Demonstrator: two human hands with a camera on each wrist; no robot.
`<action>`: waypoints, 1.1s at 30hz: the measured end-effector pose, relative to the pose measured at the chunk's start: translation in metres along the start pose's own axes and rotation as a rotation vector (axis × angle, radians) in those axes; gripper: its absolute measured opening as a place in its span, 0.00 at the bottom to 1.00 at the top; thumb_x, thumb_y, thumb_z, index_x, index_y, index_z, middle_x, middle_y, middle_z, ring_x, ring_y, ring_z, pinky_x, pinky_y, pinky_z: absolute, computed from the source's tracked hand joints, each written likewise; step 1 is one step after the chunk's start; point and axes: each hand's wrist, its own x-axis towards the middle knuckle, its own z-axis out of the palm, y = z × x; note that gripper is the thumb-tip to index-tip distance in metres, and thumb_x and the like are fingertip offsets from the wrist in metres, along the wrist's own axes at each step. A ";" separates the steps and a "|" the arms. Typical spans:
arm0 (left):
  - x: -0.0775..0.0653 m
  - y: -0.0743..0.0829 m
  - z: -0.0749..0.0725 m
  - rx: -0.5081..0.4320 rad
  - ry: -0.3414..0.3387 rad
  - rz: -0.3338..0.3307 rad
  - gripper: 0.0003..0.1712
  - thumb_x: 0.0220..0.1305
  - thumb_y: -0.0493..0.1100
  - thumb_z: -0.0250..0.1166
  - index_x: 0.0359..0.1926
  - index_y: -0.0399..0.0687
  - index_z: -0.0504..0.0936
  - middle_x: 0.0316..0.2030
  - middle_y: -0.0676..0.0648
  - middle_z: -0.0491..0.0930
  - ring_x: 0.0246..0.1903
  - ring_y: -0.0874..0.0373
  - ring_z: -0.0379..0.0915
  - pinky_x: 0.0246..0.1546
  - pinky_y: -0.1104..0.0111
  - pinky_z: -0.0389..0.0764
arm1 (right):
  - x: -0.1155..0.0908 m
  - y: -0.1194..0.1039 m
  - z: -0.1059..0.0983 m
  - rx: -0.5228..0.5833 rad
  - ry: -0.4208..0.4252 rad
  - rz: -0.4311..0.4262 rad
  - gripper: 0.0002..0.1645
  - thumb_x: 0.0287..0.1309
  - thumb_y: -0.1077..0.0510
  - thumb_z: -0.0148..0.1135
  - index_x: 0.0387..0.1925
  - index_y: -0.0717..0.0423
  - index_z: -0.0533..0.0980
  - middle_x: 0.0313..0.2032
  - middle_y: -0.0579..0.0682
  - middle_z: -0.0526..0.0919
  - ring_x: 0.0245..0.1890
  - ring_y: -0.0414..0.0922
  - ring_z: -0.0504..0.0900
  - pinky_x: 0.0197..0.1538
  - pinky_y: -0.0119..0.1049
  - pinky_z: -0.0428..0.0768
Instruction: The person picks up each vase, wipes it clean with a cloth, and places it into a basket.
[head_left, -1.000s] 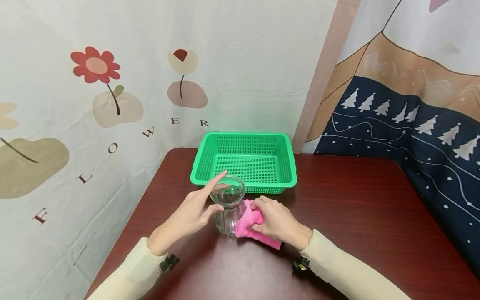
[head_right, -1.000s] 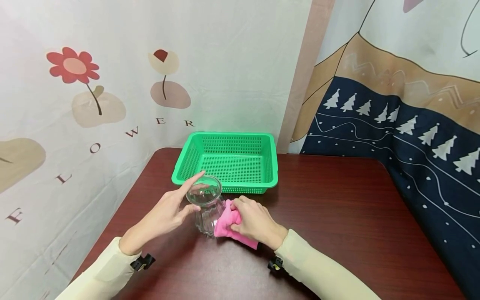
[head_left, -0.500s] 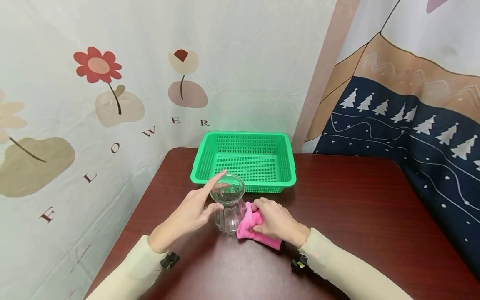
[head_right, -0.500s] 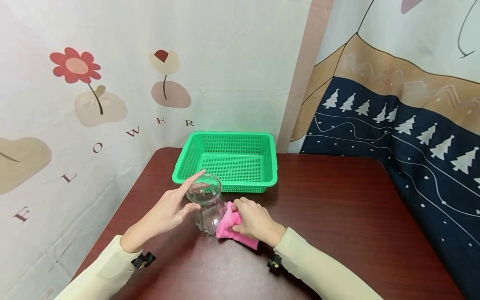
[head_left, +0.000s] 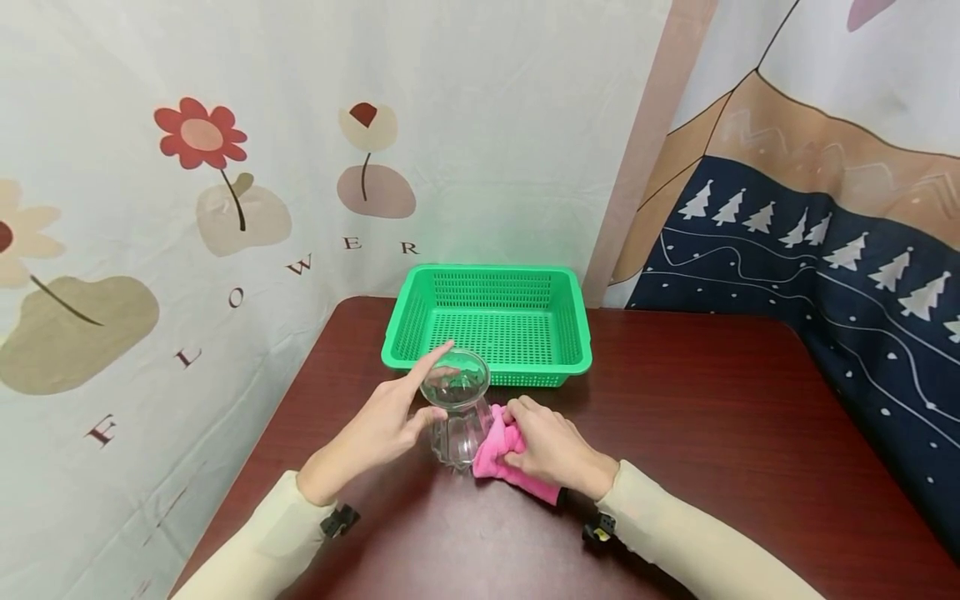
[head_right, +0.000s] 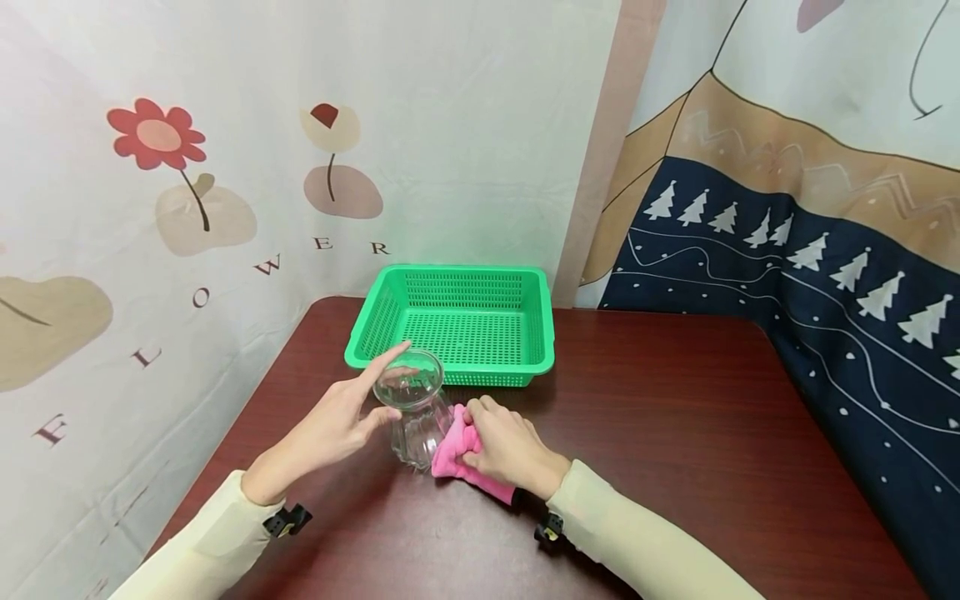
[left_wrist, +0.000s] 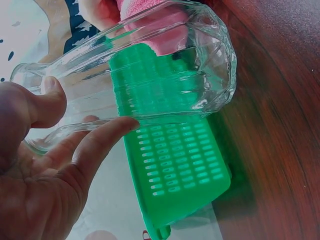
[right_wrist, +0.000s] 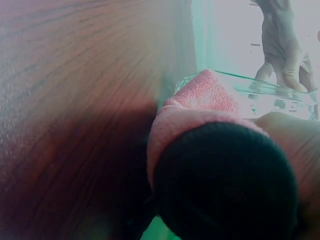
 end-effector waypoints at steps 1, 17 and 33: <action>0.000 0.000 0.000 0.000 0.000 0.001 0.62 0.72 0.37 0.82 0.95 0.54 0.55 0.72 0.46 0.89 0.40 0.58 0.77 0.43 0.67 0.79 | 0.000 0.000 0.000 0.004 0.003 -0.004 0.26 0.58 0.58 0.90 0.50 0.52 0.82 0.42 0.43 0.80 0.34 0.39 0.76 0.35 0.34 0.80; 0.000 0.000 0.000 0.003 -0.001 -0.001 0.61 0.72 0.39 0.82 0.95 0.54 0.55 0.72 0.45 0.89 0.29 0.66 0.62 0.37 0.70 0.77 | -0.003 0.003 0.004 0.068 0.071 -0.046 0.26 0.56 0.60 0.90 0.52 0.55 0.84 0.45 0.44 0.86 0.37 0.38 0.78 0.41 0.33 0.83; 0.001 -0.001 0.001 -0.007 0.011 0.010 0.60 0.71 0.35 0.82 0.94 0.49 0.57 0.71 0.45 0.90 0.40 0.58 0.76 0.40 0.68 0.78 | -0.002 -0.006 -0.004 0.106 0.171 -0.064 0.28 0.53 0.60 0.91 0.54 0.55 0.86 0.50 0.46 0.90 0.47 0.42 0.87 0.52 0.41 0.90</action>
